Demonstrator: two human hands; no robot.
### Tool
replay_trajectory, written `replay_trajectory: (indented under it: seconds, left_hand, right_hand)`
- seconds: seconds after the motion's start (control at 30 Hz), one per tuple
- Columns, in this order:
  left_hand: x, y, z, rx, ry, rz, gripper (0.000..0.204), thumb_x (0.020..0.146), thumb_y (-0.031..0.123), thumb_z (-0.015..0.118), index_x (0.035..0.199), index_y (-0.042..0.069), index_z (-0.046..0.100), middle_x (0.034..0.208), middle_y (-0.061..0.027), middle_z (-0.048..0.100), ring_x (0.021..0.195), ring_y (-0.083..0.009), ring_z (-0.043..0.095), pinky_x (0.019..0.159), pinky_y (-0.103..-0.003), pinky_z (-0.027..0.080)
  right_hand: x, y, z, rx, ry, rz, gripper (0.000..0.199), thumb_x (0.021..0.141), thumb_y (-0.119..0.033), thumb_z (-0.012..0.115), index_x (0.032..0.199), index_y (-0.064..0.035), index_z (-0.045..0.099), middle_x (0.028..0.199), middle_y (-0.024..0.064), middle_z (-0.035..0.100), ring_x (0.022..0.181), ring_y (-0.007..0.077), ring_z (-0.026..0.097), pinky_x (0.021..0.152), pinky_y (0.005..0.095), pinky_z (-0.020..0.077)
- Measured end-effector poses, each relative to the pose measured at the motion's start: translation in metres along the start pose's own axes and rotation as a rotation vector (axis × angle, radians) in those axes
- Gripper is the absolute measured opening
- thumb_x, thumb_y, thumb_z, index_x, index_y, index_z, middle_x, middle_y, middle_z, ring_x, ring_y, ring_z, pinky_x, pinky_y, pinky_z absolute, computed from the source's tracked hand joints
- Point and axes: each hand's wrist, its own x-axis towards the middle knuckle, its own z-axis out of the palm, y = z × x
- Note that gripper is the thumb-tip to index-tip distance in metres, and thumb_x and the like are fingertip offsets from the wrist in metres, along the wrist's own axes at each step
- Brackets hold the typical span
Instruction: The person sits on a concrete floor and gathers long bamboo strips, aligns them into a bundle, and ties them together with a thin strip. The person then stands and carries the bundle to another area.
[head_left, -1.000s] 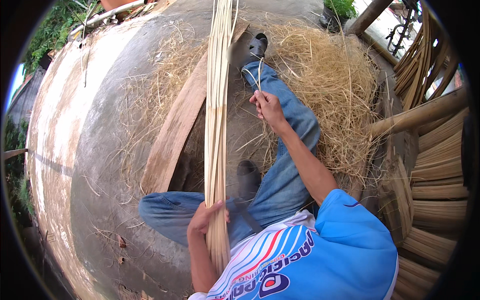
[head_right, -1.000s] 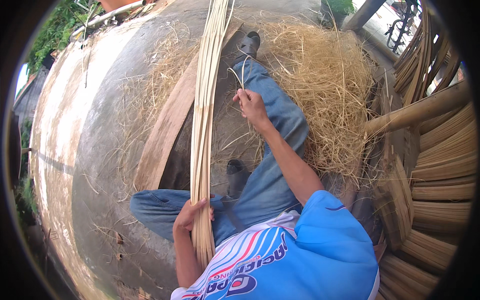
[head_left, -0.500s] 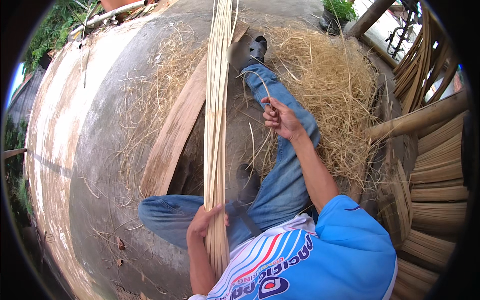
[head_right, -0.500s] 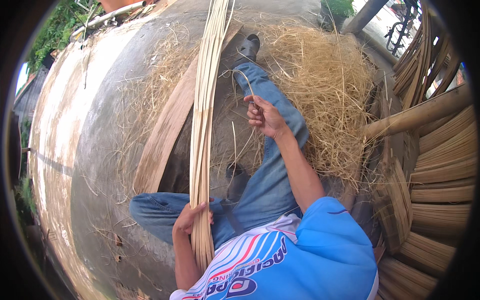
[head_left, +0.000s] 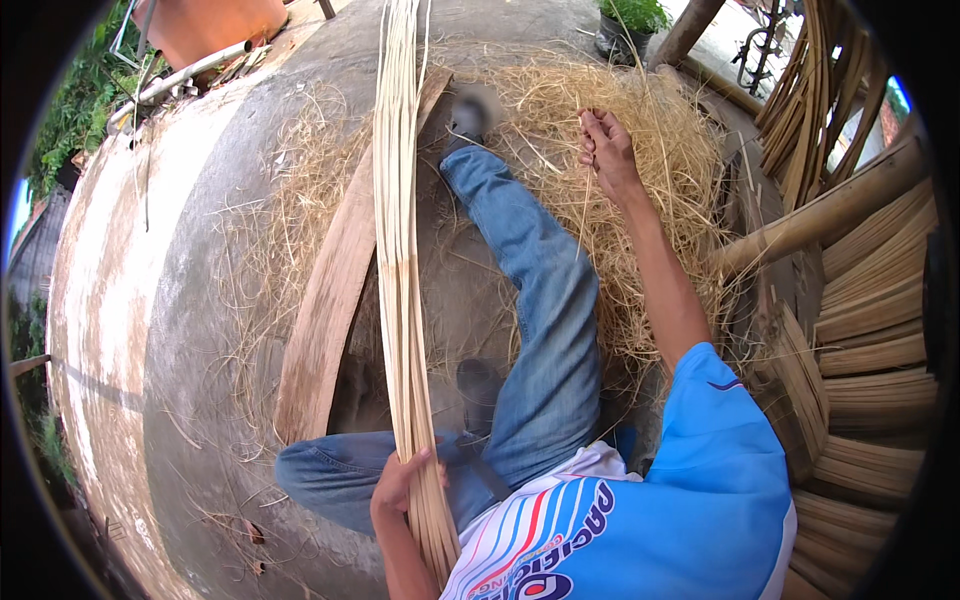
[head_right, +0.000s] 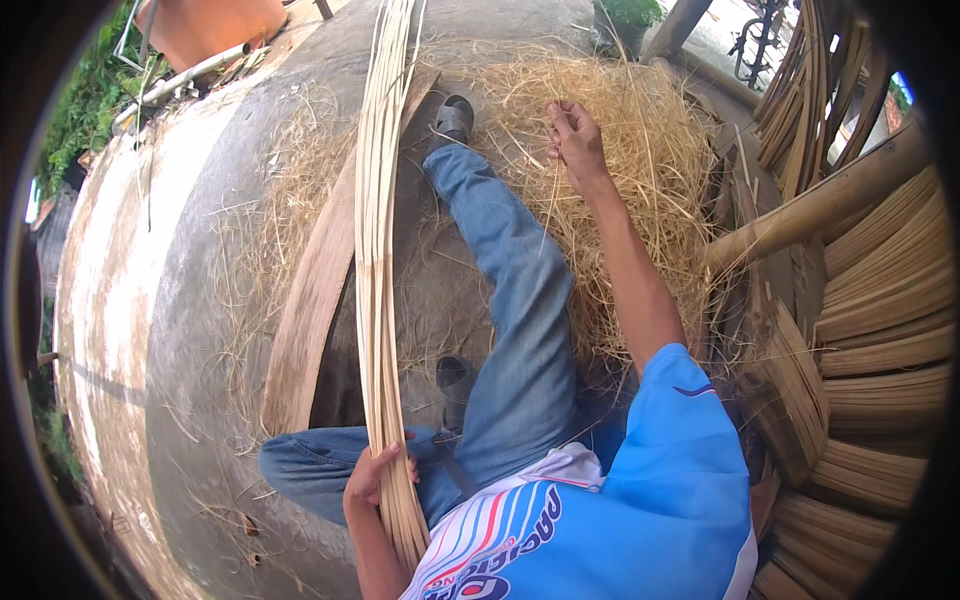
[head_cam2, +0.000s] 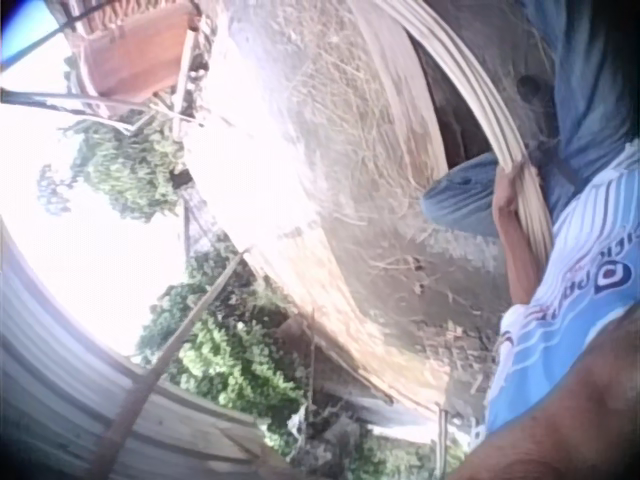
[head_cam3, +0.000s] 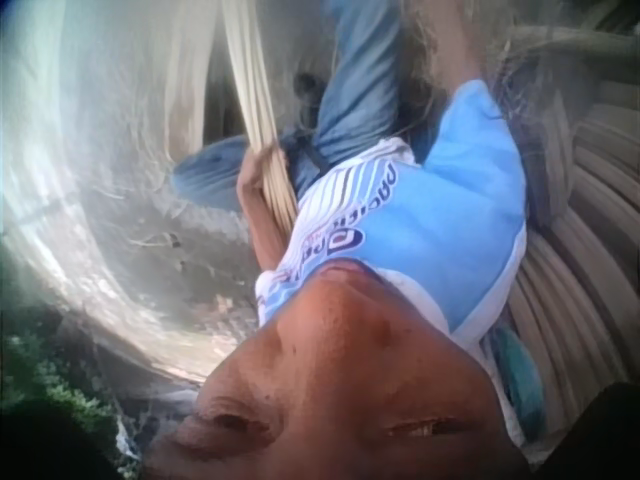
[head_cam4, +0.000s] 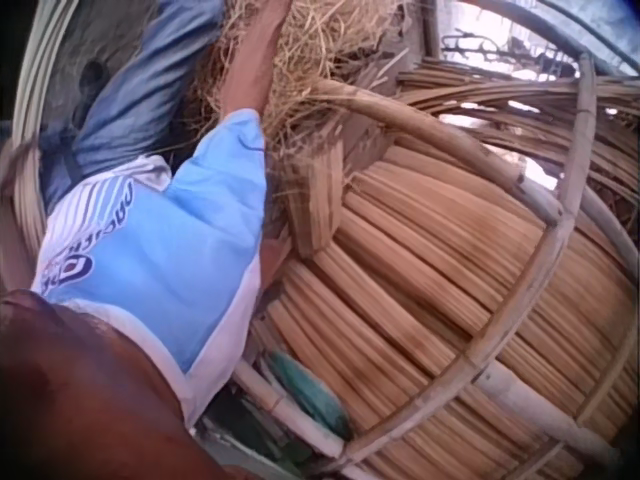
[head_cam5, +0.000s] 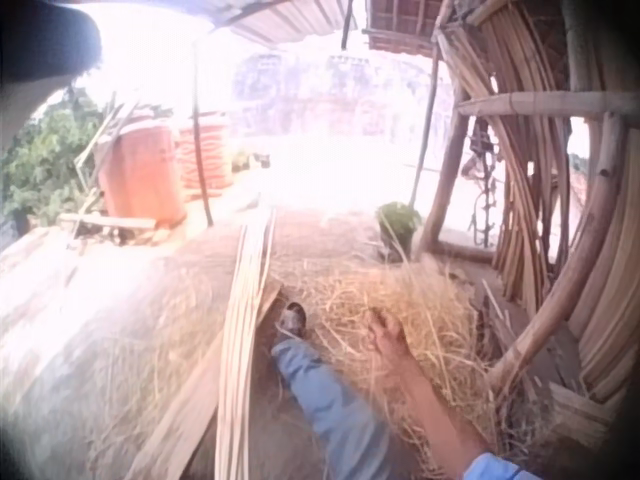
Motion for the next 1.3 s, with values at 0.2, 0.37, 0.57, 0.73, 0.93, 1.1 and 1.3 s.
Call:
replay_trajectory:
  seconds: [0.2,0.37,0.57,0.73,0.93,1.1,1.3]
  left_hand:
    - [-0.002,0.006,0.002,0.026,-0.004,-0.019,0.051,0.096,0.026,0.069,0.134,-0.001,0.049,0.082,-0.0144,0.065,0.072,-0.0261,0.067,0.068,-0.041,0.058]
    - [-0.005,0.005,0.001,0.035,0.021,-0.03,0.06,0.094,0.032,0.071,0.136,-0.003,0.047,0.082,-0.015,0.064,0.072,-0.0256,0.066,0.071,-0.043,0.059]
    - [-0.003,0.004,0.0,0.011,-0.005,-0.031,0.051,0.095,0.024,0.069,0.134,-0.002,0.05,0.083,-0.0154,0.065,0.072,-0.0271,0.067,0.066,-0.042,0.058]
    - [-0.003,0.0,-0.003,0.014,0.021,-0.025,0.05,0.095,0.024,0.069,0.134,-0.001,0.05,0.084,-0.0149,0.065,0.073,-0.0262,0.068,0.067,-0.041,0.059]
    - [0.003,0.003,-0.002,0.05,-0.009,-0.01,0.048,0.095,0.025,0.069,0.132,-0.001,0.051,0.084,-0.0144,0.065,0.074,-0.0254,0.068,0.068,-0.041,0.059]
    - [-0.003,-0.001,-0.002,0.045,0.001,0.026,0.047,0.096,0.024,0.069,0.132,-0.002,0.052,0.084,-0.0136,0.066,0.073,-0.0246,0.068,0.067,-0.039,0.058]
    - [-0.006,0.008,0.011,0.05,0.013,0.032,0.043,0.097,0.022,0.068,0.13,-0.001,0.053,0.084,-0.0133,0.066,0.073,-0.0237,0.069,0.066,-0.037,0.058]
  right_hand:
    - [0.102,0.112,-0.039,-0.878,0.427,-0.114,0.028,0.099,-0.031,0.062,0.117,-0.0104,0.068,0.123,0.0134,0.062,0.105,0.0248,0.063,0.091,0.0405,0.0523]
    - [0.104,0.123,-0.031,-1.034,0.385,0.29,0.028,0.097,-0.034,0.062,0.114,-0.0151,0.072,0.128,0.0155,0.065,0.125,0.0309,0.058,0.115,0.0463,0.0325]
    - [0.077,0.081,-0.003,-0.762,0.083,-0.056,0.026,0.101,-0.027,0.06,0.111,-0.0069,0.071,0.1,0.0118,0.075,0.075,0.0229,0.074,0.079,0.0384,0.0573]
    - [0.06,-0.046,0.039,-0.409,-0.121,-0.351,0.026,0.103,-0.026,0.06,0.111,-0.0039,0.07,0.098,0.0068,0.074,0.061,0.01,0.066,0.061,0.0259,0.0558]
    - [0.119,-0.083,0.051,-0.507,0.07,-0.32,0.026,0.105,-0.023,0.055,0.108,0.0005,0.067,0.102,0.0092,0.072,0.07,0.0113,0.069,0.059,0.0269,0.0617]
    - [0.01,-0.026,0.19,-0.544,-0.934,0.01,0.023,0.104,-0.014,0.051,0.114,0.0032,0.062,0.101,0.0149,0.071,0.073,0.0187,0.073,0.057,0.0294,0.0591]
    - [-0.167,0.073,0.281,-0.499,-1.243,-0.521,0.019,0.103,-0.021,0.056,0.101,-0.0025,0.058,0.089,0.014,0.065,0.09,0.0357,0.065,0.077,0.0454,0.0522]
